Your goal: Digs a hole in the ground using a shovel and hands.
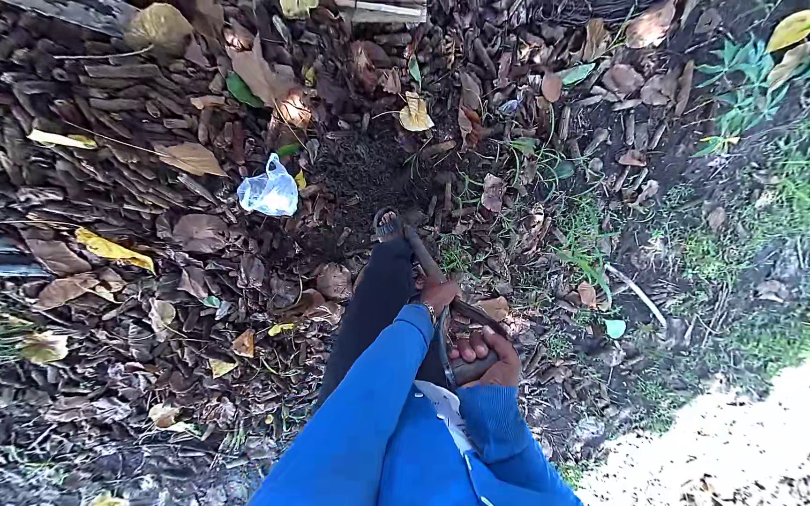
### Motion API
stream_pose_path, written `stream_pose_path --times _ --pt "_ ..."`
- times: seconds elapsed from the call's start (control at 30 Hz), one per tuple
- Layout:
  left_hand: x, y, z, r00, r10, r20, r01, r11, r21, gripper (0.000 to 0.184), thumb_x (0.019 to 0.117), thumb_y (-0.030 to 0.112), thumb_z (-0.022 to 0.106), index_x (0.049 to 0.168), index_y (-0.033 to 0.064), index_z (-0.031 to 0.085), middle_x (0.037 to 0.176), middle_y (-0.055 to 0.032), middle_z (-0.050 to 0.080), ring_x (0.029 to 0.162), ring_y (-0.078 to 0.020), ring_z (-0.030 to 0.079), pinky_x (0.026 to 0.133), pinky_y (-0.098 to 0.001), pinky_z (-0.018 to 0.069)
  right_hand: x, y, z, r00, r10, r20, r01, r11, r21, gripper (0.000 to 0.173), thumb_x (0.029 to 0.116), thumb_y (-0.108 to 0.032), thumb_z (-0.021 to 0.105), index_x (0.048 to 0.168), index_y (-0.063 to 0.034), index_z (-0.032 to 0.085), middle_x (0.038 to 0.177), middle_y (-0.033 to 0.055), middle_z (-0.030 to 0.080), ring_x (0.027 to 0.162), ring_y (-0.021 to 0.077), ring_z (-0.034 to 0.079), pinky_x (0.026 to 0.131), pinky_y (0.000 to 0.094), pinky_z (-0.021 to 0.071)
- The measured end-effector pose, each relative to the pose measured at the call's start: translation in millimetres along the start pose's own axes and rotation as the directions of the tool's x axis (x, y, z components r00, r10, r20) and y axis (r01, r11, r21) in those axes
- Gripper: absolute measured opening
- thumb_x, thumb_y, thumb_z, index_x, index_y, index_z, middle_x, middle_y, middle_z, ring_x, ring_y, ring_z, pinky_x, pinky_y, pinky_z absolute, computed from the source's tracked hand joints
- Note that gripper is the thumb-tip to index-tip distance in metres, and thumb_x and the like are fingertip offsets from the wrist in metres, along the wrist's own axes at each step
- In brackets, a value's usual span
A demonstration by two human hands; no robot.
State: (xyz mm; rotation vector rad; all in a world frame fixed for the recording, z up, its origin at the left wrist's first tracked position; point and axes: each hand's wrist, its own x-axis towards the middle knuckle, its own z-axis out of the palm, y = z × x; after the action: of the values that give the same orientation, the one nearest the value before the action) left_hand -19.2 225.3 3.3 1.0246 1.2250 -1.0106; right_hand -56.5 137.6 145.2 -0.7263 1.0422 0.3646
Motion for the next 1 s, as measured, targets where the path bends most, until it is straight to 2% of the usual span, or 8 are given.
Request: stream_pose_path --times 0.2,0.37,0.47,0.53,0.63,0.77,0.9,1.0 --pt "-5 68 -19 0.999 -0.016 0.05 0.024 0.984 -0.176 0.016 0.0845 0.007 0.07 0.095 0.0027 0.058 0.068 -0.0074 0.06 0.048 -0.0145 0.055 0.044 -0.0288 0.0479 40 -20 53 0.944 -0.011 0.33 -0.022 0.995 0.096 0.015 0.0872 -0.018 0.072 0.075 -0.0101 0.071 0.057 0.0006 0.062 0.052 0.0159 0.065 0.056 0.0362 0.0599" --pt "4 11 2 0.999 -0.038 -0.009 0.034 0.957 -0.287 0.022 0.0798 0.004 0.074 0.092 0.0027 0.056 0.068 -0.0086 0.059 0.046 -0.0162 0.054 0.042 -0.0312 0.0465 30 -15 -21 0.908 0.045 0.417 -0.067 0.997 0.038 0.014 0.0921 -0.02 0.071 0.084 -0.0083 0.072 0.062 0.0033 0.065 0.057 0.0188 0.068 0.061 0.0389 0.0612" --pt "34 -57 59 1.0 -0.003 -0.028 -0.004 0.967 -0.253 0.062 0.0761 0.005 0.079 0.126 -0.0015 0.043 0.089 -0.0175 0.061 0.057 -0.0231 0.062 0.046 -0.0383 0.0539 32 -36 -125 0.951 0.097 0.293 -0.089 0.995 -0.039 0.013 0.0896 -0.021 0.073 0.083 -0.0095 0.073 0.061 0.0032 0.065 0.054 0.0187 0.067 0.057 0.0397 0.0612" --pt "59 -93 89 0.999 0.018 0.033 -0.013 0.99 -0.137 0.09 0.077 0.019 0.084 0.146 -0.0025 0.03 0.114 -0.0255 0.063 0.087 -0.0322 0.07 0.07 -0.0493 0.0606 49 -53 -192 0.972 0.115 0.205 -0.095 0.99 -0.105 0.012 0.085 -0.023 0.076 0.078 -0.0125 0.074 0.057 0.001 0.063 0.05 0.0163 0.065 0.054 0.0378 0.0597" --pt "78 -116 109 0.985 -0.047 0.168 0.032 0.995 0.094 0.096 0.0887 0.044 0.079 0.155 0.0016 0.023 0.129 -0.0298 0.06 0.097 -0.0381 0.071 0.078 -0.0536 0.0609 85 -74 -278 0.995 0.051 -0.089 -0.068 0.978 -0.196 0.014 0.0831 -0.021 0.07 0.07 -0.0159 0.07 0.05 -0.0026 0.057 0.044 0.0122 0.058 0.047 0.0325 0.0543" --pt "72 -126 95 0.987 0.008 0.158 -0.053 0.958 0.283 0.086 0.091 0.04 0.075 0.155 0.0016 0.032 0.133 -0.0279 0.06 0.11 -0.0386 0.066 0.09 -0.0559 0.0544 144 -71 -350 0.77 -0.157 -0.618 -0.158 0.892 -0.423 0.012 0.1015 -0.016 0.048 0.09 -0.0131 0.048 0.05 -0.0038 0.045 0.037 0.0081 0.047 0.038 0.0255 0.0474" --pt "56 -123 68 0.997 -0.01 0.078 -0.005 0.982 0.188 0.092 0.0918 0.042 0.076 0.156 -0.0035 0.028 0.148 -0.0294 0.049 0.136 -0.0415 0.051 0.107 -0.0599 0.0454 117 -52 -304 0.748 -0.163 -0.643 -0.168 0.891 -0.421 0.015 0.1031 -0.02 0.049 0.089 -0.0139 0.048 0.051 -0.0039 0.044 0.037 0.0089 0.046 0.038 0.0278 0.0477" --pt "41 -101 61 0.998 -0.066 0.019 0.066 0.998 -0.009 0.095 0.092 0.049 0.075 0.156 -0.0008 0.025 0.144 -0.0306 0.05 0.127 -0.0429 0.056 0.096 -0.0619 0.0511 47 -15 -216 0.921 -0.037 -0.387 -0.061 0.97 -0.237 0.036 0.1025 -0.022 0.041 0.069 -0.0195 0.052 0.046 -0.0054 0.05 0.039 0.0101 0.052 0.043 0.0305 0.0514"
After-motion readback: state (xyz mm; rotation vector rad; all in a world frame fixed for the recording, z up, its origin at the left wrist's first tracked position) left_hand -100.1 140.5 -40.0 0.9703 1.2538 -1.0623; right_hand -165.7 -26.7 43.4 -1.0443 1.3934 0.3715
